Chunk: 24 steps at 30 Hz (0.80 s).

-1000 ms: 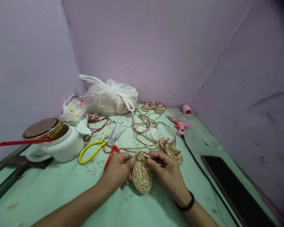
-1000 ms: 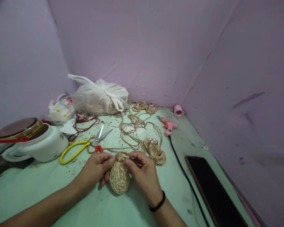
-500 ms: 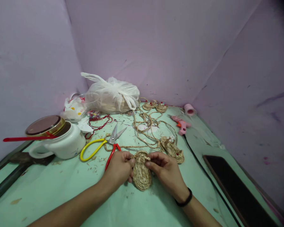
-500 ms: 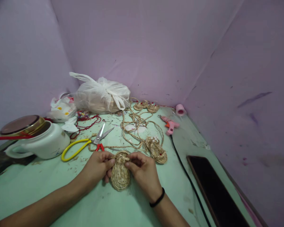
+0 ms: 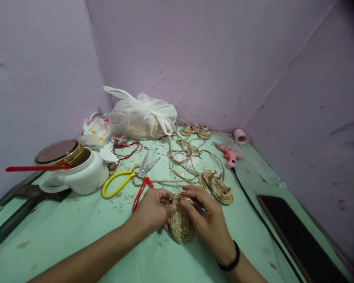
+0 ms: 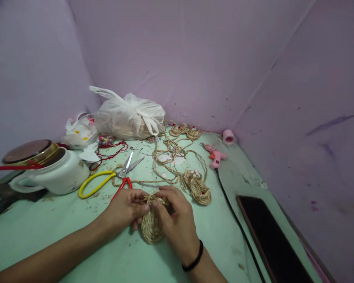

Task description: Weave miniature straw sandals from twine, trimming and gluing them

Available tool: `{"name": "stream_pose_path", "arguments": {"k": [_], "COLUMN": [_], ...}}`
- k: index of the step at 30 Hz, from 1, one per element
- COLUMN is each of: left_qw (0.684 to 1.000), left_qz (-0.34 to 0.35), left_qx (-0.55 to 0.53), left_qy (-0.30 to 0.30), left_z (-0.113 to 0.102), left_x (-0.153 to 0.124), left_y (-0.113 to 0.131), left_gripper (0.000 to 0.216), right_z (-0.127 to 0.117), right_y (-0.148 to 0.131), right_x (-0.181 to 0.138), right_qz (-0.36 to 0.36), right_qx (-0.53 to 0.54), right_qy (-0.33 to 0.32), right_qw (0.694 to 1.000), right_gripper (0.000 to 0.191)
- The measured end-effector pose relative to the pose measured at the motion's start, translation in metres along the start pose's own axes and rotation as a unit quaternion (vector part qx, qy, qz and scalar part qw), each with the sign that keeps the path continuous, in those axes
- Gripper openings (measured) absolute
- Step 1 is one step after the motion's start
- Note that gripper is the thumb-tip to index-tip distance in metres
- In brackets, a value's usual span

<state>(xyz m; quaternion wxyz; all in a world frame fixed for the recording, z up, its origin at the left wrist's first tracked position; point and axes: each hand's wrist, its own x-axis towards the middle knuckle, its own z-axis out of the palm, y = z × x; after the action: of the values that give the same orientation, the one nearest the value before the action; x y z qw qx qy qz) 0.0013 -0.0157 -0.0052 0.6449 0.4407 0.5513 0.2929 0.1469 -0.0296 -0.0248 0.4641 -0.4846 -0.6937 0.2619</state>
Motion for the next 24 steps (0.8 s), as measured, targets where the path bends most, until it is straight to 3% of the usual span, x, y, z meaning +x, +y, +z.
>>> {"name": "stream_pose_path", "arguments": {"k": [5, 12, 24], "left_qw": [0.997, 0.995, 0.998], "left_qz": [0.056, 0.09, 0.06], "left_qx": [-0.052, -0.032, -0.028], "left_qy": [0.006, 0.009, 0.018], "left_z": [0.001, 0.004, 0.006], "left_x": [-0.004, -0.002, -0.001], "left_y": [-0.005, -0.011, -0.015], "left_gripper": [0.045, 0.022, 0.016], "right_z": [0.002, 0.005, 0.013], "right_y": [0.0, 0.001, -0.002], "right_x": [0.0, -0.001, -0.007], "right_qz": [-0.013, -0.021, 0.022], "right_qx": [-0.035, -0.044, -0.002], "right_qy": [0.013, 0.009, -0.058], "right_qw": [0.999, 0.999, 0.998], "right_gripper": [0.009, 0.008, 0.006]}}
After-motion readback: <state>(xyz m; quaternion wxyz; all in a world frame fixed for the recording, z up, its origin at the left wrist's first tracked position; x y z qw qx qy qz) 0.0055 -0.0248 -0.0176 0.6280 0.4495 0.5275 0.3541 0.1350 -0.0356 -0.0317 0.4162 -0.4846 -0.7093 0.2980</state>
